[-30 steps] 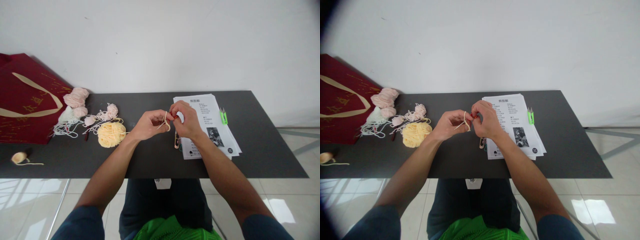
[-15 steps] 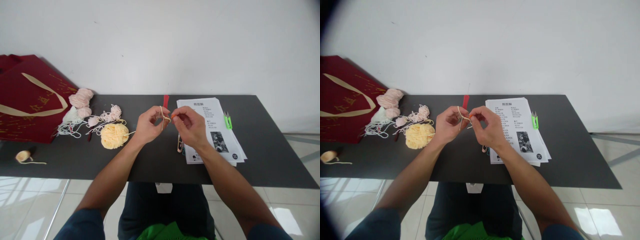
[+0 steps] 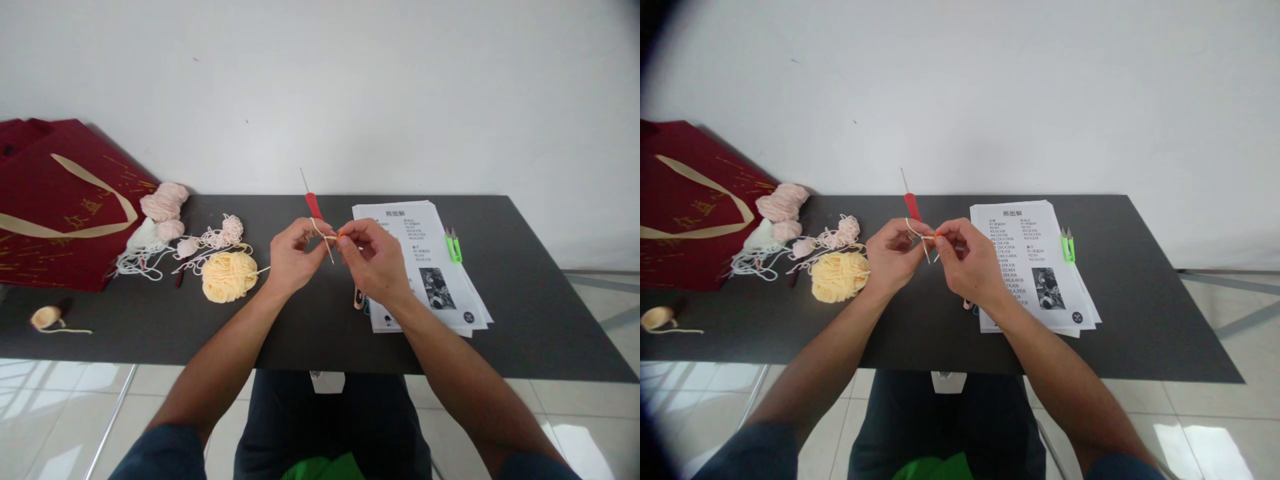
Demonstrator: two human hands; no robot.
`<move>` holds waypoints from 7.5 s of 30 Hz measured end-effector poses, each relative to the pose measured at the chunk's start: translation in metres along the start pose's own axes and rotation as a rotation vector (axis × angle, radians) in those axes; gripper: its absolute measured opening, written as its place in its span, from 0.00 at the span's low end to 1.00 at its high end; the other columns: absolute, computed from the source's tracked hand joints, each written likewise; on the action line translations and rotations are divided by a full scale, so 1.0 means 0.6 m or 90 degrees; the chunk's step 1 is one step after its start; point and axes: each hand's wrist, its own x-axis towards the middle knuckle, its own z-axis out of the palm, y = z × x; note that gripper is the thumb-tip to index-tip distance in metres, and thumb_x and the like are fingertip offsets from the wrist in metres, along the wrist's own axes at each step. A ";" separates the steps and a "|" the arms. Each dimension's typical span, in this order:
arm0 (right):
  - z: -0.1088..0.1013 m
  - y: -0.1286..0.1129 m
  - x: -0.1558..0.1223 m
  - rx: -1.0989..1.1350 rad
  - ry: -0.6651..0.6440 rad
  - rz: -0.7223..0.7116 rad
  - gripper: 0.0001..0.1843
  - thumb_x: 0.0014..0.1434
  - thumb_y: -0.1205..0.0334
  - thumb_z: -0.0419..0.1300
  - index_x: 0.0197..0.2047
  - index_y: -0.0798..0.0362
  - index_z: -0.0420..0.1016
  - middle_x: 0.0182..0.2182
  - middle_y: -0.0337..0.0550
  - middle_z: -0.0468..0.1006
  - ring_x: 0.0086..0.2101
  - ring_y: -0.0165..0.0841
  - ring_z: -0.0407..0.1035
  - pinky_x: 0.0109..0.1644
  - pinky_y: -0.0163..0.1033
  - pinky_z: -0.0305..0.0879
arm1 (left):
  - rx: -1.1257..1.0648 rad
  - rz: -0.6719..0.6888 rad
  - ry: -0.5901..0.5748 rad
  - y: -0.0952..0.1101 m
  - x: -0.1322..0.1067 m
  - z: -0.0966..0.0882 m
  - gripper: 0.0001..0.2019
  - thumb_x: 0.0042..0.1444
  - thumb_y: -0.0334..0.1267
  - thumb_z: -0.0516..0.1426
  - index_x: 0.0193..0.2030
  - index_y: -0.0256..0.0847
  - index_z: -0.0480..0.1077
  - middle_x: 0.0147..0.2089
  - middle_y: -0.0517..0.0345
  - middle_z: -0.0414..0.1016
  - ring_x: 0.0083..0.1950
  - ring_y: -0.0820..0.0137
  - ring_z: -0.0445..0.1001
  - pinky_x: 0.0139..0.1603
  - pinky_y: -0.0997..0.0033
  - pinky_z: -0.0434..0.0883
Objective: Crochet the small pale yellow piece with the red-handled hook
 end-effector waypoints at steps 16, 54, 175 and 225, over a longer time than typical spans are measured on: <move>0.005 -0.013 0.003 0.161 0.025 0.124 0.15 0.51 0.57 0.76 0.39 0.51 0.77 0.28 0.37 0.83 0.26 0.27 0.74 0.30 0.34 0.70 | 0.043 0.034 0.007 -0.010 -0.006 -0.001 0.07 0.56 0.34 0.68 0.41 0.46 0.79 0.39 0.58 0.82 0.40 0.70 0.80 0.45 0.68 0.76; -0.003 -0.015 0.003 0.291 -0.008 0.245 0.15 0.46 0.61 0.77 0.30 0.51 0.75 0.21 0.32 0.77 0.19 0.21 0.57 0.20 0.31 0.49 | 0.065 0.003 -0.005 -0.002 -0.012 0.004 0.07 0.54 0.33 0.68 0.40 0.45 0.79 0.39 0.57 0.83 0.38 0.69 0.80 0.43 0.67 0.77; -0.007 -0.005 0.017 0.278 -0.035 0.310 0.17 0.55 0.51 0.71 0.30 0.52 0.71 0.21 0.35 0.77 0.18 0.22 0.60 0.18 0.30 0.48 | 0.171 -0.043 -0.068 0.005 -0.001 -0.003 0.06 0.63 0.39 0.63 0.43 0.43 0.80 0.41 0.57 0.85 0.38 0.73 0.79 0.43 0.74 0.75; 0.019 0.002 0.007 0.520 0.070 0.145 0.13 0.56 0.58 0.76 0.38 0.47 0.76 0.36 0.35 0.87 0.31 0.24 0.78 0.34 0.28 0.76 | -0.166 -0.189 0.033 0.024 0.007 -0.002 0.17 0.53 0.33 0.69 0.50 0.43 0.81 0.35 0.60 0.78 0.32 0.77 0.74 0.33 0.78 0.70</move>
